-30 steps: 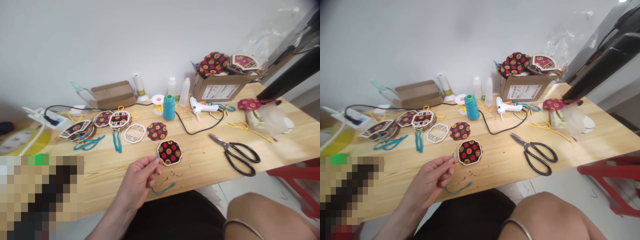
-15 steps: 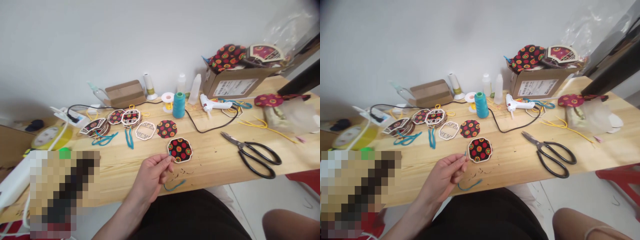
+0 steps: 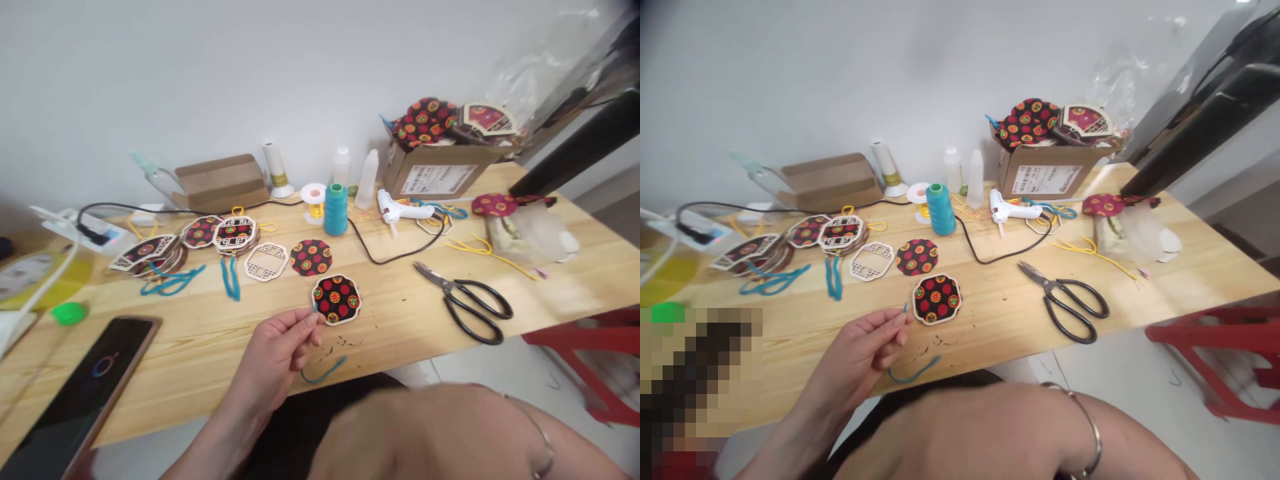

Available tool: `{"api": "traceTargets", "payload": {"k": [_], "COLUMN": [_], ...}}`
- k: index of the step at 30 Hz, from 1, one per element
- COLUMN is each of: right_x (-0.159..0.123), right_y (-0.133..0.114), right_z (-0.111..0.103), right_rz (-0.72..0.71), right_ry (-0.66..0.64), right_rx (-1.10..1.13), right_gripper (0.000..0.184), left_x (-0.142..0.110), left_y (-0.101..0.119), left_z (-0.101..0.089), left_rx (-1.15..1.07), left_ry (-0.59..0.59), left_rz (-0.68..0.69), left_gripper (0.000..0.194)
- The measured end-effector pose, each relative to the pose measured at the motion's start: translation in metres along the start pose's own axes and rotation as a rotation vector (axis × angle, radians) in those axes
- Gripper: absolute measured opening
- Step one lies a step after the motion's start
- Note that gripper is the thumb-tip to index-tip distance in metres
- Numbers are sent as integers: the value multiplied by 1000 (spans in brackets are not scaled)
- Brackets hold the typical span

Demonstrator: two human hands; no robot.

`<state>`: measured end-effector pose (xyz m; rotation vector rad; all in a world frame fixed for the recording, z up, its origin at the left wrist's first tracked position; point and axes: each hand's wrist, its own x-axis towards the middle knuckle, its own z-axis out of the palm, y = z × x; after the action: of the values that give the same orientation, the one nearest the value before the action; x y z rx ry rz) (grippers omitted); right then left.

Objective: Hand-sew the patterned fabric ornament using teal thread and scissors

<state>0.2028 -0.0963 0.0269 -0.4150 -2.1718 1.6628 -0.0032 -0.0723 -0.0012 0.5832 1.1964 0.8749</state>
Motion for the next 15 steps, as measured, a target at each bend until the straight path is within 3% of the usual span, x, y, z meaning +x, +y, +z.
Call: {"api": "traceTargets", "payload": {"k": [2,4,6,11,13,15], "right_x": [14,28,39,50,52,54], "right_y": [-6,-5,1,13,15,18], "right_z": [-14,-28,-38,-44,-43,-42], "right_rz": [46,120,130,70,87,137], "right_ry": [127,383,478,150,115,161], "right_rx": [-65,-227,-338,-255,-213,-179], "right_gripper": [27,33,41,50,41,31], "left_x": [-1,-3,-6,-10,-10,-10], "left_y": [0,1,2,3,3,4], "left_z": [0,0,1,2,1,0], "left_rx": [26,72,124,186,189,202], "left_ry": [-31,-55,-50,-75,-87,-97], "left_rz": [-7,-6,9,14,-2,-16], "left_gripper": [20,21,21,22,21,20]}}
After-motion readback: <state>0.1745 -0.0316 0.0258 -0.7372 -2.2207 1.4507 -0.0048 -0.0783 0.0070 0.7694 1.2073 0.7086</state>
